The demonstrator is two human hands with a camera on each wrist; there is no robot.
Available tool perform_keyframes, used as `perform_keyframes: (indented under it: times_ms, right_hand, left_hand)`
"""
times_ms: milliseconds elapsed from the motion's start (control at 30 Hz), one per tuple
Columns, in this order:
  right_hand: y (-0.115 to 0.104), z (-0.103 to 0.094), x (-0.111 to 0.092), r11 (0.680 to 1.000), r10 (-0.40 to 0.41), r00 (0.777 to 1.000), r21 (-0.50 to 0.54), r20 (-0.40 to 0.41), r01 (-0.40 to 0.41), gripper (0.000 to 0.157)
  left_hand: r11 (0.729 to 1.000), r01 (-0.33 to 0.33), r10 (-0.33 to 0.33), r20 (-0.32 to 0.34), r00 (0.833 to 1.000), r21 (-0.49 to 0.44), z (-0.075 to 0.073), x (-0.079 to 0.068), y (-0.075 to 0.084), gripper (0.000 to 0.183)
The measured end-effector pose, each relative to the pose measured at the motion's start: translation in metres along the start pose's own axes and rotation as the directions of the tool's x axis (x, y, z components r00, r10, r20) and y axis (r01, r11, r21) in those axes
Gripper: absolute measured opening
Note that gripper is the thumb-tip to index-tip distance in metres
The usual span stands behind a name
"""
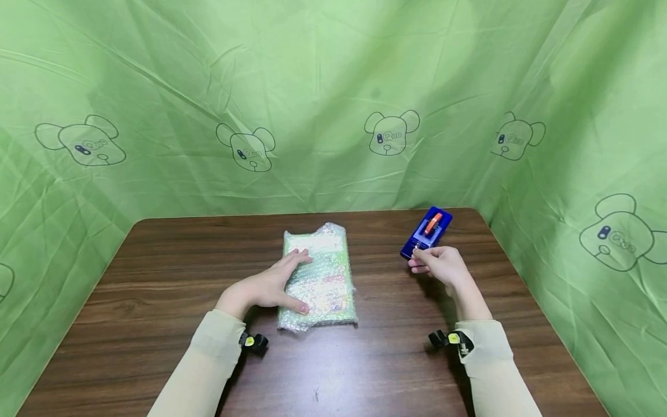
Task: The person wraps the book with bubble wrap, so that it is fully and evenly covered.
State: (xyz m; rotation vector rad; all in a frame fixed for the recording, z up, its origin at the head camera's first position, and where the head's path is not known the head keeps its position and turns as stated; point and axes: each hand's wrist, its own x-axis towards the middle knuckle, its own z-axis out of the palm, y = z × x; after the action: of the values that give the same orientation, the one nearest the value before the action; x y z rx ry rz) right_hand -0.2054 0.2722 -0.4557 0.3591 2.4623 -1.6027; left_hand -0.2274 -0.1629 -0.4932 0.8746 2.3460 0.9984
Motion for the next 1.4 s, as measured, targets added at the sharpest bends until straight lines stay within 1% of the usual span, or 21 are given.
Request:
perform_keyframes:
  times_ms: [200, 367, 433, 600, 700, 933, 1200, 1400]
  right_hand:
    - [0.0049, -0.0009, 0.0022, 1.000, -0.012, 1.000, 0.021, -0.017, 0.013, 0.046]
    - [0.0072, 0.0027, 0.0036, 0.997, -0.067, 0.996, 0.020, -0.061, 0.069, 0.040]
    - [0.0077, 0.0044, 0.0040, 0.997, -0.083, 0.993, -0.011, -0.083, 0.083, 0.038]
    - [0.0081, 0.0074, 0.0049, 0.989, -0.096, 0.985, -0.121, -0.145, 0.079, 0.033]
    - [0.0078, 0.0084, 0.0048, 0.982, -0.106, 0.981, -0.173, -0.164, 0.077, 0.032]
    - [0.0059, 0.0059, 0.0024, 0.973, -0.117, 0.983, -0.215, -0.145, 0.084, 0.032]
    - [0.0045, 0.0044, 0.0017, 0.973, -0.115, 0.985, -0.212, -0.130, 0.086, 0.031]
    - [0.0029, 0.0061, 0.0004, 0.965, -0.121, 0.985, -0.245, -0.120, 0.089, 0.029]
  left_hand:
    - [1.000, 0.002, -0.002, 0.001, 1.000, 0.001, 0.0004, -0.0004, 0.0000, 0.116]
    - [1.000, 0.004, -0.004, -0.001, 1.000, -0.006, 0.0004, -0.0008, 0.0006, 0.116]
    - [1.000, 0.006, -0.006, 0.000, 1.000, -0.007, 0.0003, -0.0009, 0.0009, 0.116]
    - [1.000, 0.007, -0.007, -0.005, 1.000, -0.001, 0.0005, -0.0007, 0.0001, 0.116]
    - [1.000, 0.007, -0.007, -0.007, 1.000, 0.006, 0.0009, -0.0005, -0.0005, 0.116]
    - [1.000, 0.001, -0.001, -0.003, 1.000, -0.001, 0.0018, 0.0007, -0.0017, 0.117]
    - [1.000, 0.001, -0.001, -0.005, 1.000, 0.006, 0.0025, 0.0021, -0.0025, 0.116]
    - [1.000, 0.005, -0.005, -0.006, 1.000, 0.013, 0.0028, 0.0017, -0.0028, 0.117]
